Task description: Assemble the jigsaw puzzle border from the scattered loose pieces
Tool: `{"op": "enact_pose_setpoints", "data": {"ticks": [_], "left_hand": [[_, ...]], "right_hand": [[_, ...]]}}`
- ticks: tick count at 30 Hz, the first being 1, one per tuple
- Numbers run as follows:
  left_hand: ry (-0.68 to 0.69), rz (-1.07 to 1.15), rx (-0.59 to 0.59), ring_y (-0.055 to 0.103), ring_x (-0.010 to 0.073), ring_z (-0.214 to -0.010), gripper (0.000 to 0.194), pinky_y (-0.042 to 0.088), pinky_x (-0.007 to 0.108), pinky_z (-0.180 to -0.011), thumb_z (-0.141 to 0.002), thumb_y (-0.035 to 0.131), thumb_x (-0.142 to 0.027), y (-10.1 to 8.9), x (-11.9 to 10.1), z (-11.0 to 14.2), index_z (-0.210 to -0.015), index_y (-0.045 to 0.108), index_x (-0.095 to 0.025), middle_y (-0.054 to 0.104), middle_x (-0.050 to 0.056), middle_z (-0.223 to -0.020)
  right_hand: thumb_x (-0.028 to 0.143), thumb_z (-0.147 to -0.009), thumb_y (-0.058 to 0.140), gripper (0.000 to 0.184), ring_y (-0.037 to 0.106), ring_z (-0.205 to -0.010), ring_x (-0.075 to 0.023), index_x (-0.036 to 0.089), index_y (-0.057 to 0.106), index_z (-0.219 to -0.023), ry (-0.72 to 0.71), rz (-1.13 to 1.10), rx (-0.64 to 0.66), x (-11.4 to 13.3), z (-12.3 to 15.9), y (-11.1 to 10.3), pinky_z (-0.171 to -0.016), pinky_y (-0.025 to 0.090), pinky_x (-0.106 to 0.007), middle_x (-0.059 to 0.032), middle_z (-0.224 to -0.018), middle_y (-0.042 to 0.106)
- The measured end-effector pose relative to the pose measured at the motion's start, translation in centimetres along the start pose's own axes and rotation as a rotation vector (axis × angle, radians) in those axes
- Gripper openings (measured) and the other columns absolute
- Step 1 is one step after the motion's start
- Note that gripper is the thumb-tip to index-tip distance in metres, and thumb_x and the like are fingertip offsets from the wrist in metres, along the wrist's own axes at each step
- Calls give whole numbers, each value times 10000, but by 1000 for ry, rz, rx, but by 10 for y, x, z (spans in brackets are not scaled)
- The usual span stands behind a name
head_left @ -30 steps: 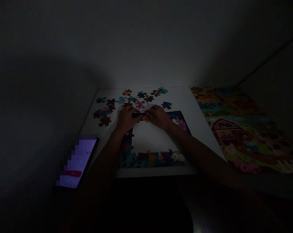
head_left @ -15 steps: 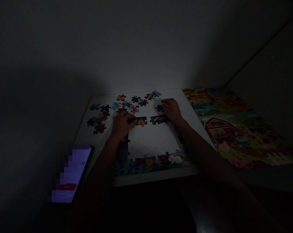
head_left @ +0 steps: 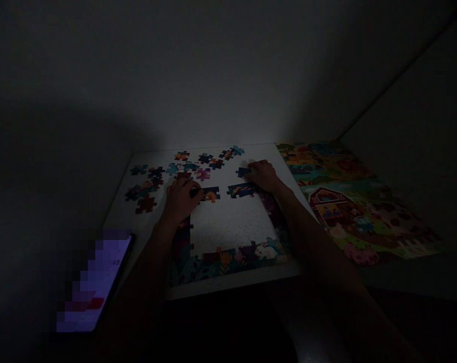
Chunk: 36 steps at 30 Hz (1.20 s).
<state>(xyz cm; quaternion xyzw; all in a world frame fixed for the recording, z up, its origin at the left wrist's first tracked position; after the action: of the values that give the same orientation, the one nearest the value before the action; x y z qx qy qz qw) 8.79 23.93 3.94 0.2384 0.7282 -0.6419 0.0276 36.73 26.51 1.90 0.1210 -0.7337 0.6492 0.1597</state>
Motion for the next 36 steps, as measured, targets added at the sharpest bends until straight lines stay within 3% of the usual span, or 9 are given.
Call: {"op": "enact_pose_setpoints", "data": {"ticks": [6, 13, 19, 22, 26, 31, 36], "left_hand": [[40, -37, -24, 558, 308, -1151, 165, 416, 480, -992, -903, 571, -286, -2, -4, 2, -999, 683, -211, 621, 95, -1111], [215, 88, 5, 565, 277, -1135, 271, 434, 453, -992, -909, 612, -390, 8, -21, 3, -1119, 666, -228, 652, 74, -1142], [333, 164, 56, 579, 235, -1116, 242, 439, 435, -994, -960, 536, -381, 8, -34, 7, -1109, 674, -249, 665, 47, -1155], [360, 172, 88, 581, 234, -1122, 221, 435, 441, -986, -949, 555, -360, 11, -37, 9, -1093, 693, -265, 668, 41, -1159], [363, 168, 91, 567, 241, -1139, 207, 426, 448, -991, -938, 568, -366, 12, -37, 10, -1063, 711, -283, 662, 33, -1164], [355, 163, 78, 564, 230, -1108, 219, 432, 429, -990, -957, 538, -381, 8, -39, 11, -1055, 712, -290, 661, 29, -1139], [360, 171, 71, 567, 228, -1109, 226, 431, 423, -997, -956, 542, -360, 10, -37, 10, -1064, 718, -267, 650, 46, -1144]], "right_hand": [[404, -817, 671, 441, 555, -1120, -317, 182, 672, -1198, -3, -33, -2, 2, 1, 2, -953, 428, -435, -157, -1191, 605], [389, -784, 688, 423, 552, -1118, -316, 169, 654, -1144, 9, -100, -4, -2, -2, 4, -943, 426, -453, -150, -1172, 616], [351, -721, 683, 360, 596, -899, -232, 193, 598, -1033, -30, -389, -23, -2, -2, 4, -803, 453, -373, -60, -966, 653], [359, -712, 641, 277, 575, -752, -185, 197, 565, -923, -71, -615, -12, 4, -2, 4, -690, 446, -315, -10, -794, 616], [407, -693, 658, 277, 542, -658, -158, 201, 555, -845, -110, -830, 28, 16, 0, 2, -611, 423, -289, 13, -711, 583], [405, -661, 722, 290, 523, -677, -139, 190, 578, -791, -129, -931, 52, 30, 3, -5, -632, 416, -278, 12, -732, 590], [408, -674, 741, 292, 524, -667, -129, 174, 619, -798, -138, -969, 193, 50, 11, 4, -641, 430, -280, 9, -730, 601]]}}
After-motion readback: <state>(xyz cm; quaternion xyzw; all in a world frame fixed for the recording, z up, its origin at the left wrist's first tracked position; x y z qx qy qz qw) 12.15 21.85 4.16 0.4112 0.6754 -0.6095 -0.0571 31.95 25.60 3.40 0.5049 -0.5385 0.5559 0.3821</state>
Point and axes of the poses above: each hand's wrist, its own z-axis away from the middle knuckle, its own y-axis out of the palm, x = y × z, the point moved 10 cm from there along -z, towards the middle knuckle
